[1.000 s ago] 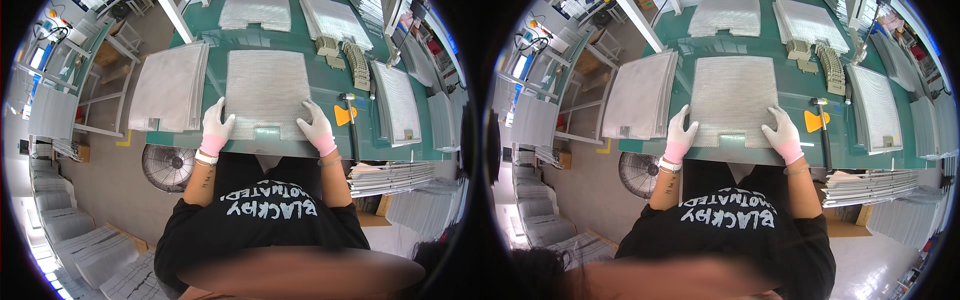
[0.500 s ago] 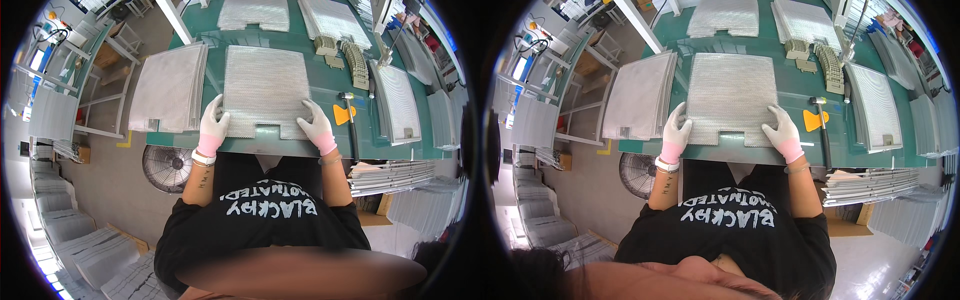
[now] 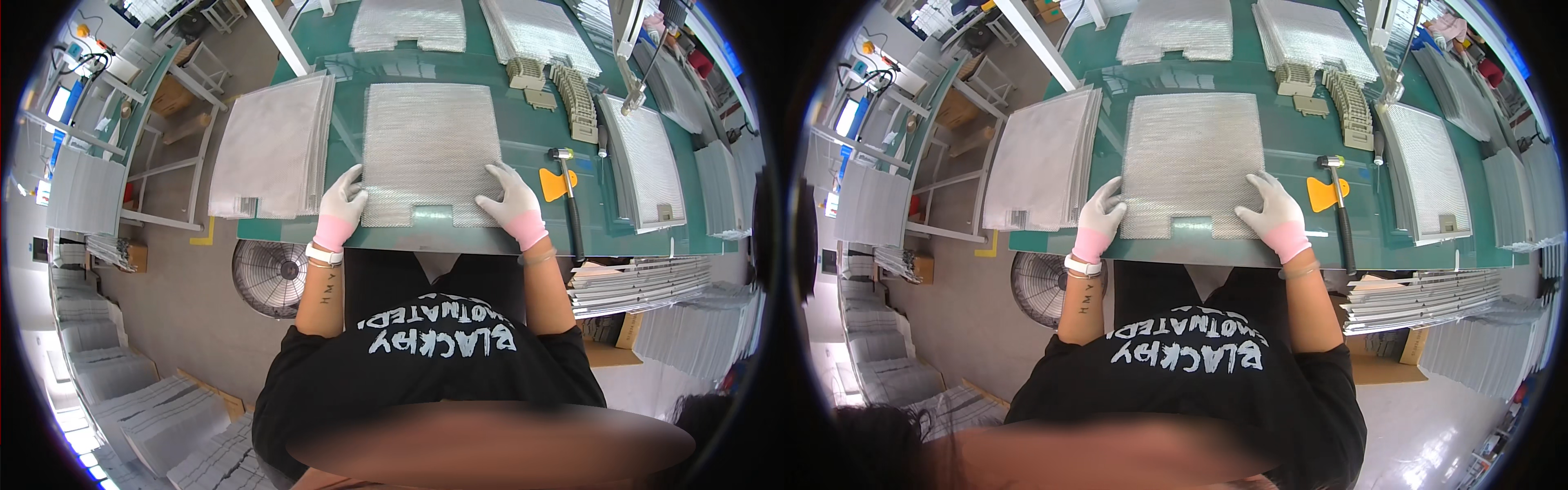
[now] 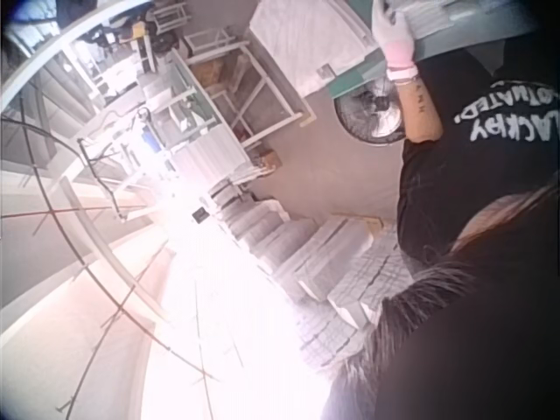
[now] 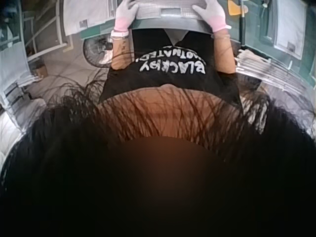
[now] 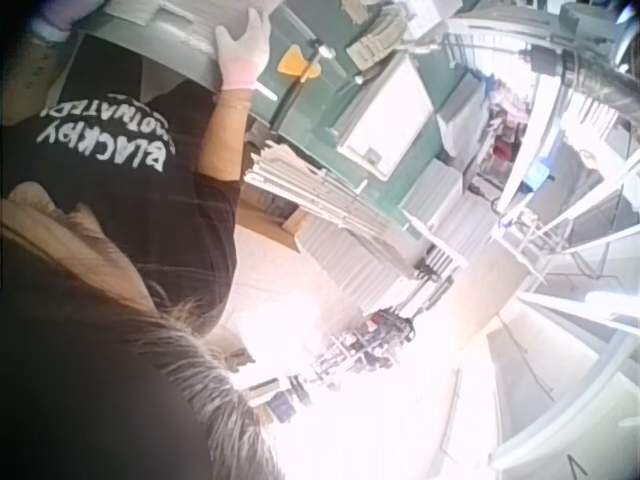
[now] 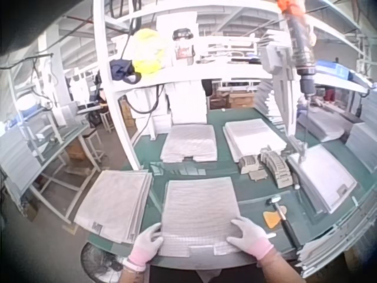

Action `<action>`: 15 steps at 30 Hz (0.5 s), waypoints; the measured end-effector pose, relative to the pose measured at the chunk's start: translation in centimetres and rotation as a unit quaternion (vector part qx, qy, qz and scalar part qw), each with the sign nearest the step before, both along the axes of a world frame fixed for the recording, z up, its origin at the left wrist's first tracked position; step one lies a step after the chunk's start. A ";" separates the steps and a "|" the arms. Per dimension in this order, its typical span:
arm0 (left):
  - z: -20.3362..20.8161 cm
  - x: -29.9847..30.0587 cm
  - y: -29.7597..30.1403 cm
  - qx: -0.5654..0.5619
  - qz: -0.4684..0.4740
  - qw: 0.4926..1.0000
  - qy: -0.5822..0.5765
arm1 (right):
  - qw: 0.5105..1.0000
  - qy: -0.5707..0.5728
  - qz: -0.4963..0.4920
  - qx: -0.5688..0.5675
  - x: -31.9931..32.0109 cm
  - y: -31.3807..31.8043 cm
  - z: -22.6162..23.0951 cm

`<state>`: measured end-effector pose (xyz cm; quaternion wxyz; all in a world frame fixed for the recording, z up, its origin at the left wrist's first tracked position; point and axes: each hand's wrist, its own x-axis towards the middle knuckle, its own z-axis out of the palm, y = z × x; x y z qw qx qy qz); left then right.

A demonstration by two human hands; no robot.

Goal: Assembling industrial mesh filters by fitting metal frames and securing them with a mallet and a press-like tool.

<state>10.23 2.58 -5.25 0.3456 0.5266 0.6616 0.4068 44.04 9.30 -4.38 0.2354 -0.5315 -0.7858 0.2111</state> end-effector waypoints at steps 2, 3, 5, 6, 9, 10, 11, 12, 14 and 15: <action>-0.4 -0.3 0.0 -0.002 0.003 1.000 -0.013 | 1.000 0.010 0.004 0.005 0.0 -0.1 -0.1; -0.6 -0.3 0.0 -0.002 0.003 1.000 -0.013 | 1.000 0.018 -0.002 0.008 0.0 -0.1 -0.3; -0.7 0.0 0.3 0.013 0.026 0.997 -0.073 | 1.000 0.026 -0.009 0.011 0.0 -0.1 -0.9; -0.7 0.1 0.2 0.014 0.026 0.997 -0.073 | 1.000 0.022 -0.010 0.020 0.0 -0.1 -1.1; -0.4 0.5 0.0 0.003 0.010 1.000 0.001 | 1.000 0.019 -0.009 0.016 0.0 0.0 -1.0; -0.6 0.5 0.0 0.017 0.010 1.000 0.015 | 1.000 0.018 -0.008 0.004 0.0 0.0 -0.7; -0.7 0.5 0.0 0.031 0.010 0.999 0.029 | 1.000 0.018 -0.008 0.004 0.0 0.1 -0.5; -0.7 0.5 0.0 0.030 0.011 0.999 0.030 | 1.000 0.014 -0.003 -0.007 0.1 0.2 -0.2; -0.8 0.5 -0.1 0.037 0.016 0.999 0.011 | 1.000 0.010 0.002 -0.018 0.0 0.3 0.8; -0.8 0.4 -0.1 0.036 0.017 0.999 0.011 | 0.999 0.031 -0.004 -0.028 -0.3 0.2 1.5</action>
